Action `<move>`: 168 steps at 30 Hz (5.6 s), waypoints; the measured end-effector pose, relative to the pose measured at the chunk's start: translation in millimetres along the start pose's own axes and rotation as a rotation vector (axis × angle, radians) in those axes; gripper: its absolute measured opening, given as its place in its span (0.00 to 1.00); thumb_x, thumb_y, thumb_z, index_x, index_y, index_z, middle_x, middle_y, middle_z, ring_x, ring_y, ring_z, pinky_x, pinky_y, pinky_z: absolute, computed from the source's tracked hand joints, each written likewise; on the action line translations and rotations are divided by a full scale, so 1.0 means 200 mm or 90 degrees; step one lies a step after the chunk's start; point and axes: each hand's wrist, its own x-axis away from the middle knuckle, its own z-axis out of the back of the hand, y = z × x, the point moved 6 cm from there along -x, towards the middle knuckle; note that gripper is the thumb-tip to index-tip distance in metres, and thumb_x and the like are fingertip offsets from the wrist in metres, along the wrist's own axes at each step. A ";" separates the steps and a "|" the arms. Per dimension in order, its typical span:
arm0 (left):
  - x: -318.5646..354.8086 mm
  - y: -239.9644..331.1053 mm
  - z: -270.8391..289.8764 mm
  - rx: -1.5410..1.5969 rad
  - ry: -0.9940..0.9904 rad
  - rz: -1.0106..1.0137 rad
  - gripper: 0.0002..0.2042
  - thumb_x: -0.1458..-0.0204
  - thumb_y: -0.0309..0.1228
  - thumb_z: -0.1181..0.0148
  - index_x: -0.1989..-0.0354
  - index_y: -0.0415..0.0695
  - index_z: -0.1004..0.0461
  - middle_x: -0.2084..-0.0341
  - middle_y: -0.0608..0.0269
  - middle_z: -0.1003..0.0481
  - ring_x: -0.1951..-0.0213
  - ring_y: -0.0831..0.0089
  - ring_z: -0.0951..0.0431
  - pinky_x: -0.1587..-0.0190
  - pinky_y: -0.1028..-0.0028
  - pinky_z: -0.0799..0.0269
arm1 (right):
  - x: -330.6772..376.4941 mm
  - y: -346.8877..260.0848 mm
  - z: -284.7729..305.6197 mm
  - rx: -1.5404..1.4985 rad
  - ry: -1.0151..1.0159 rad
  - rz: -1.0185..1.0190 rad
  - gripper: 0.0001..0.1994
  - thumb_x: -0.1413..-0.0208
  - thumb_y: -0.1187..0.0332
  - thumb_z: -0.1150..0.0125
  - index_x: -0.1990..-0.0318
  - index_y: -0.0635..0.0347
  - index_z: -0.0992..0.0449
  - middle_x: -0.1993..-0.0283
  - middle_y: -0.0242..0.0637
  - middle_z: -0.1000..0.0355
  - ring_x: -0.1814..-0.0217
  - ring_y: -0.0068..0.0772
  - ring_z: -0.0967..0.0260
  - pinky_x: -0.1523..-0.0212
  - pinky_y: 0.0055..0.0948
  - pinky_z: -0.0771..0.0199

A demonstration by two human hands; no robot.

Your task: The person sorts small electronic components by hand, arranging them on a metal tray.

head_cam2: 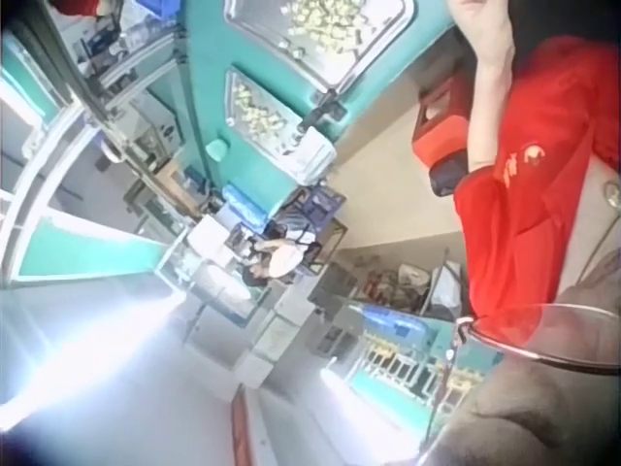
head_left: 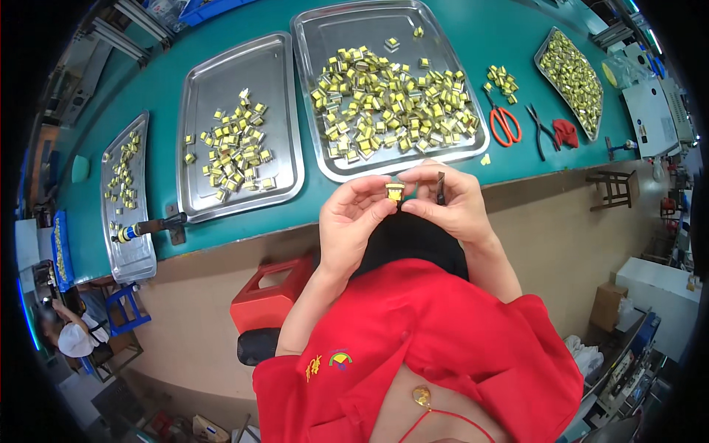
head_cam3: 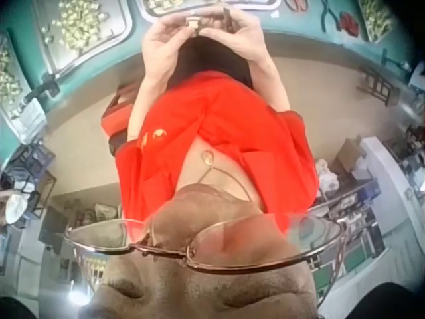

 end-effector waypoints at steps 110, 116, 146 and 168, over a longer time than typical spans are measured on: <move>-0.09 0.08 0.33 0.267 0.221 -0.006 0.11 0.47 0.25 0.44 0.56 0.37 0.31 0.60 0.57 0.26 0.62 0.77 0.25 0.60 0.82 0.29 | 0.07 0.04 -0.07 0.330 0.145 -0.010 0.07 0.55 0.79 0.37 0.67 0.65 0.27 0.81 0.23 0.45 0.81 0.12 0.52 0.81 0.15 0.51; -0.06 0.94 0.96 0.391 0.376 -0.496 0.15 0.46 0.26 0.47 0.54 0.29 0.39 0.56 0.48 0.31 0.65 0.77 0.26 0.60 0.84 0.25 | 0.08 0.06 -0.04 0.249 0.087 -0.040 0.06 0.51 0.79 0.40 0.65 0.64 0.27 0.79 0.18 0.45 0.78 0.09 0.52 0.77 0.13 0.54; -0.63 0.22 0.09 -0.981 0.000 -0.295 0.10 0.56 0.30 0.41 0.64 0.45 0.23 0.69 0.58 0.24 0.67 0.57 0.25 0.64 0.66 0.29 | 0.07 0.14 0.12 0.232 0.211 0.009 0.05 0.46 0.73 0.43 0.69 0.67 0.27 0.82 0.23 0.40 0.79 0.11 0.50 0.80 0.16 0.49; 0.05 -0.09 0.03 -0.033 -0.052 0.113 0.13 0.43 0.28 0.49 0.53 0.34 0.30 0.64 0.59 0.25 0.64 0.76 0.26 0.64 0.79 0.30 | 0.08 0.06 -0.01 0.037 0.060 0.065 0.14 0.56 0.81 0.37 0.59 0.66 0.25 0.64 0.32 0.35 0.70 0.15 0.41 0.72 0.13 0.41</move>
